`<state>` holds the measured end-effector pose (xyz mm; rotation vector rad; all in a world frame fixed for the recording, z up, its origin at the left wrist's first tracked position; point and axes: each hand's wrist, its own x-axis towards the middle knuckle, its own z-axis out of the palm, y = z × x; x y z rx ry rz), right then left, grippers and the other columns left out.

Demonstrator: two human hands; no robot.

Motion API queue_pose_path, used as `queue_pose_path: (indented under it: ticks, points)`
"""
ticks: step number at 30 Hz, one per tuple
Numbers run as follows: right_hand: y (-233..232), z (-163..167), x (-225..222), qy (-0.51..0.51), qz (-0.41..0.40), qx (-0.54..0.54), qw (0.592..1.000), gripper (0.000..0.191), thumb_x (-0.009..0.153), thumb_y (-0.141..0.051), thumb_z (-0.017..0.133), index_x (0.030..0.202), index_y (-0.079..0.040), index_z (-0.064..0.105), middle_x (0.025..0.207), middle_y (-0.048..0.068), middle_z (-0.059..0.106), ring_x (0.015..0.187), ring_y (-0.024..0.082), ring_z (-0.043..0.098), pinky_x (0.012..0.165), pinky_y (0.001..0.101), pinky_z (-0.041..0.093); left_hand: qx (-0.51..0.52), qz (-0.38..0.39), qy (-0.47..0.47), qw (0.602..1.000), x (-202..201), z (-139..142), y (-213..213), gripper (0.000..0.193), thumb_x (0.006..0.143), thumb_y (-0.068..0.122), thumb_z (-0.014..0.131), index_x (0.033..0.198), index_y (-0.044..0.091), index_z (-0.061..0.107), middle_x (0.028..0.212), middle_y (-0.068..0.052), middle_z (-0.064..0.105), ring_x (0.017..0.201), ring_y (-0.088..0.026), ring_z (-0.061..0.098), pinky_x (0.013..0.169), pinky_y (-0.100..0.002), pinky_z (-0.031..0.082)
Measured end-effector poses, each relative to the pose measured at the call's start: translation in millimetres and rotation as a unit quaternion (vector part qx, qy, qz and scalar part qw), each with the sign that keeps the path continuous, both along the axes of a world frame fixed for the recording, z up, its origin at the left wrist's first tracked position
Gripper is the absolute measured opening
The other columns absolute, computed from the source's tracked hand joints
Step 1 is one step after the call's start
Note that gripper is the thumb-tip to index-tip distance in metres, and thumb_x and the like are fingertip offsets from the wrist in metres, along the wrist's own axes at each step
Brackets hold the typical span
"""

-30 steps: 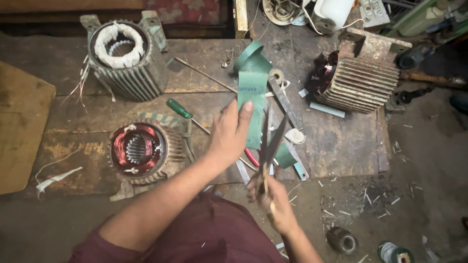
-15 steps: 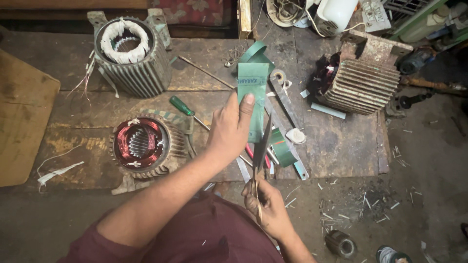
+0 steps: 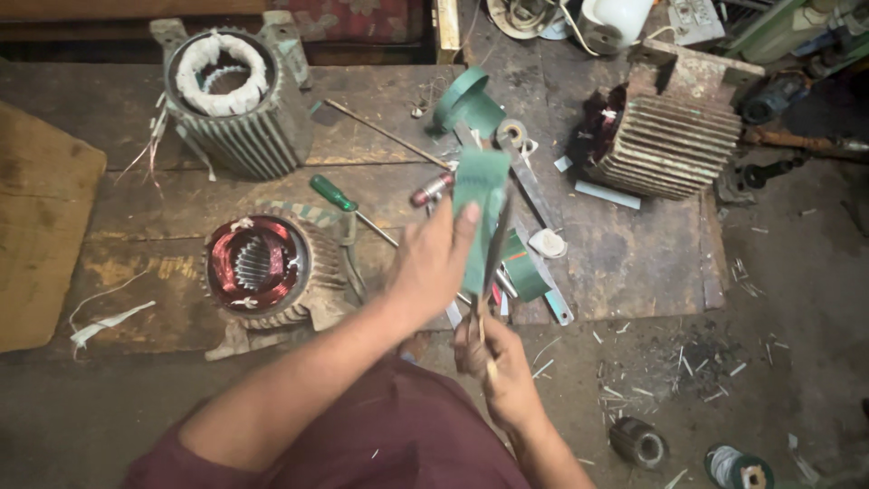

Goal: The person cuts and trims white insulation strips and fits them into the slots of an electric motor stator, then hammers the winding to seat it. They then cut a piece of green insulating sheet with scissors and press it into the stator bore.

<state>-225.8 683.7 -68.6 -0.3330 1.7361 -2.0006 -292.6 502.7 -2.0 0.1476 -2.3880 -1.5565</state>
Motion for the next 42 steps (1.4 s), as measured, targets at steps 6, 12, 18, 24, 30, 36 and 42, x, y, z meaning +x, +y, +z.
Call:
queue_pose_path:
  ticks: [6, 12, 18, 24, 30, 36, 42]
  points:
    - [0.5, -5.3, -4.0, -0.058, -0.042, -0.005, 0.997, 0.032, 0.092, -0.036, 0.074, 0.09, -0.006, 0.063, 0.075, -0.004, 0.056, 0.066, 0.006, 0.051, 0.058, 0.0237, 0.044, -0.004, -0.018, -0.069, 0.997, 7.6, -7.5, 11.3, 0.046, 0.108, 0.046, 0.038, 0.112, 0.004, 0.056, 0.079, -0.026, 0.068, 0.081, -0.051, 0.067, 0.069, -0.061, 0.047]
    - [1.5, -8.7, -3.2, -0.106, -0.057, 0.03, 0.992, 0.038, 0.091, -0.04, 0.076, 0.086, -0.004, 0.066, 0.071, -0.002, 0.057, 0.061, 0.008, 0.05, 0.054, 0.0247, 0.042, -0.006, -0.035, -0.105, 0.994, 10.1, -7.7, 6.4, 0.047, 0.107, 0.047, 0.038, 0.117, 0.005, 0.058, 0.082, -0.027, 0.07, 0.084, -0.052, 0.067, 0.072, -0.061, 0.048]
    - [4.6, -4.4, -26.5, -0.097, -0.033, -0.125, 0.987, 0.05, 0.096, -0.057, 0.065, 0.107, -0.008, 0.068, 0.077, -0.004, 0.059, 0.067, 0.007, 0.053, 0.061, 0.0233, 0.042, 0.007, -0.07, -0.093, 0.993, 16.1, -5.4, 16.4, 0.047, 0.108, 0.046, 0.036, 0.12, 0.006, 0.058, 0.086, -0.025, 0.071, 0.087, -0.051, 0.067, 0.074, -0.059, 0.05]
    - [1.3, -22.3, -24.1, -0.112, -0.066, -0.003, 0.992, 0.038, 0.095, -0.041, 0.068, 0.099, -0.004, 0.072, 0.072, -0.001, 0.061, 0.06, 0.008, 0.054, 0.055, 0.0245, 0.044, 0.011, -0.062, -0.122, 0.991, 16.6, -12.2, 13.7, 0.048, 0.107, 0.047, 0.036, 0.121, 0.007, 0.058, 0.09, -0.023, 0.072, 0.091, -0.048, 0.069, 0.077, -0.056, 0.051]
    - [6.7, -21.1, -40.2, -0.105, -0.071, 0.011, 0.992, 0.033, 0.095, -0.033, 0.074, 0.093, 0.0, 0.069, 0.076, 0.0, 0.064, 0.062, 0.009, 0.057, 0.055, 0.0262, 0.047, 0.036, -0.083, -0.099, 0.991, 15.8, -14.7, -0.4, 0.052, 0.105, 0.049, 0.041, 0.127, 0.005, 0.058, 0.105, -0.024, 0.071, 0.101, -0.043, 0.07, 0.086, -0.05, 0.053]
    - [-13.2, 0.6, -42.0, -0.072, -0.099, -0.007, 0.993, 0.026, 0.083, -0.02, 0.081, 0.104, -0.006, 0.074, 0.09, -0.004, 0.072, 0.079, 0.003, 0.062, 0.07, 0.0225, 0.051, 0.034, 0.036, -0.066, 0.997, 14.2, -10.6, 6.7, 0.055, 0.108, 0.045, 0.044, 0.141, 0.002, 0.05, 0.11, -0.024, 0.069, 0.102, -0.04, 0.068, 0.088, -0.047, 0.051]
    - [1.3, -0.6, -57.9, -0.087, -0.141, -0.006, 0.986, 0.022, 0.087, -0.018, 0.084, 0.093, -0.002, 0.069, 0.077, -0.001, 0.062, 0.067, 0.008, 0.052, 0.059, 0.0255, 0.042, 0.167, -0.18, -0.135, 0.96, 5.1, -6.1, -24.1, 0.041, 0.09, 0.028, 0.076, 0.12, 0.002, 0.067, 0.105, -0.008, 0.076, 0.095, -0.016, 0.071, 0.084, -0.034, 0.058]
